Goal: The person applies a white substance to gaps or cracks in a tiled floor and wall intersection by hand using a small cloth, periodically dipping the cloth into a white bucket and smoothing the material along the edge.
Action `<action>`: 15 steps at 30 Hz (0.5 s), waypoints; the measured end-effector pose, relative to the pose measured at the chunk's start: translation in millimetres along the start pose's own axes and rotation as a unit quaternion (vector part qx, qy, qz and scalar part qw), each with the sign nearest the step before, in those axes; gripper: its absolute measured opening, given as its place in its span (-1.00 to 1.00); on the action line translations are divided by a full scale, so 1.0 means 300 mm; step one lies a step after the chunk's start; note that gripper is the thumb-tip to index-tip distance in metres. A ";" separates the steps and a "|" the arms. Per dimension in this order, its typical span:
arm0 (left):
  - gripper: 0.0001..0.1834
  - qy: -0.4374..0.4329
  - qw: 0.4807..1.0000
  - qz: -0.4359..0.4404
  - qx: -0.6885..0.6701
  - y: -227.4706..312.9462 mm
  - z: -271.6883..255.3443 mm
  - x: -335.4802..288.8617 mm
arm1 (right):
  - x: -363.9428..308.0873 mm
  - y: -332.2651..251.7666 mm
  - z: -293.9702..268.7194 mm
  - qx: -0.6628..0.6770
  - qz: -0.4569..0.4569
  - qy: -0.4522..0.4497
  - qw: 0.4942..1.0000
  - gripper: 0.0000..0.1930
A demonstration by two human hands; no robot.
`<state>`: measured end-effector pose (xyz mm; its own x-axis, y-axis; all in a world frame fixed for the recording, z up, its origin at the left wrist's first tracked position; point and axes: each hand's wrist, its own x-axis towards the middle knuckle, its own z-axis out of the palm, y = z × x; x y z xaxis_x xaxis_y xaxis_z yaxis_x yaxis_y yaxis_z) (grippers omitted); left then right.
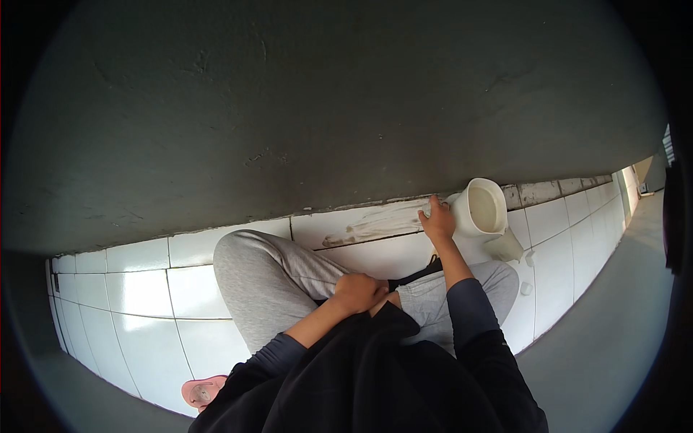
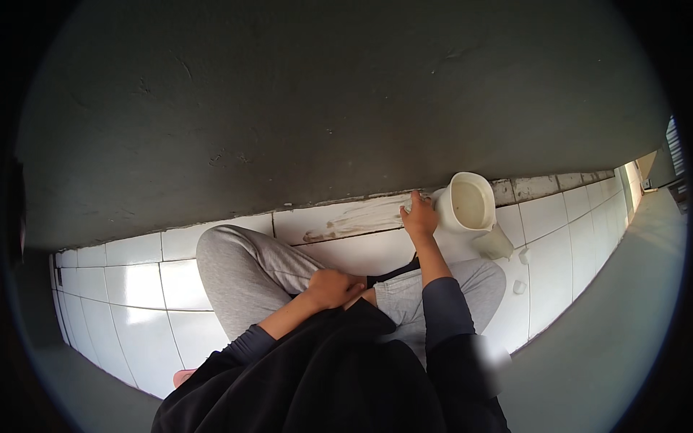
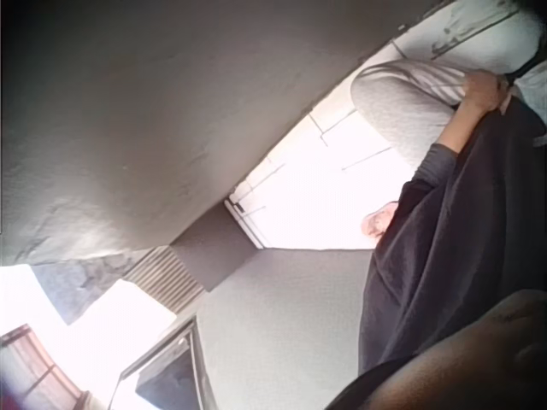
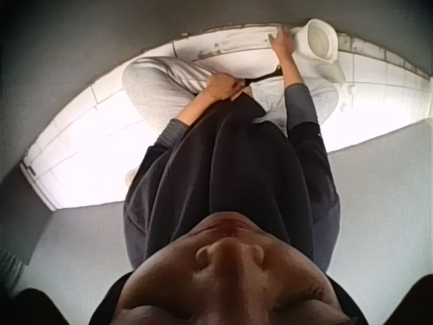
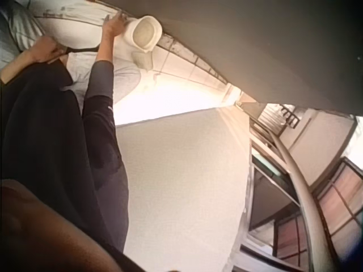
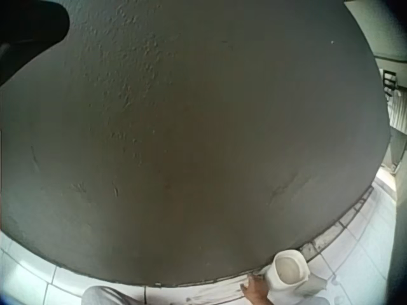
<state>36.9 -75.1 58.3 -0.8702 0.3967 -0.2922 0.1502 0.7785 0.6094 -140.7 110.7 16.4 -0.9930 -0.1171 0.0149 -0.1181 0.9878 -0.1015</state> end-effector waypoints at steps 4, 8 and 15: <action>-0.66 -0.012 1.000 -0.010 -0.005 0.006 -0.009 0.000 | -0.091 -0.242 0.027 0.015 -0.054 -0.026 0.998 -0.54; -0.64 -0.034 0.999 -0.021 0.023 -0.001 -0.003 0.002 | -0.176 -0.400 0.052 0.051 -0.145 -0.074 0.985 -0.54; -0.63 -0.027 0.999 -0.023 0.009 0.002 -0.002 0.007 | 0.019 0.017 -0.003 0.018 0.016 -0.013 1.000 -0.57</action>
<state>35.0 -74.1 58.7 -0.8499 0.3855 -0.3592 0.1193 0.8048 0.5815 -147.1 115.1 16.7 -0.9959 -0.0895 -0.0151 -0.0866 0.9867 -0.1373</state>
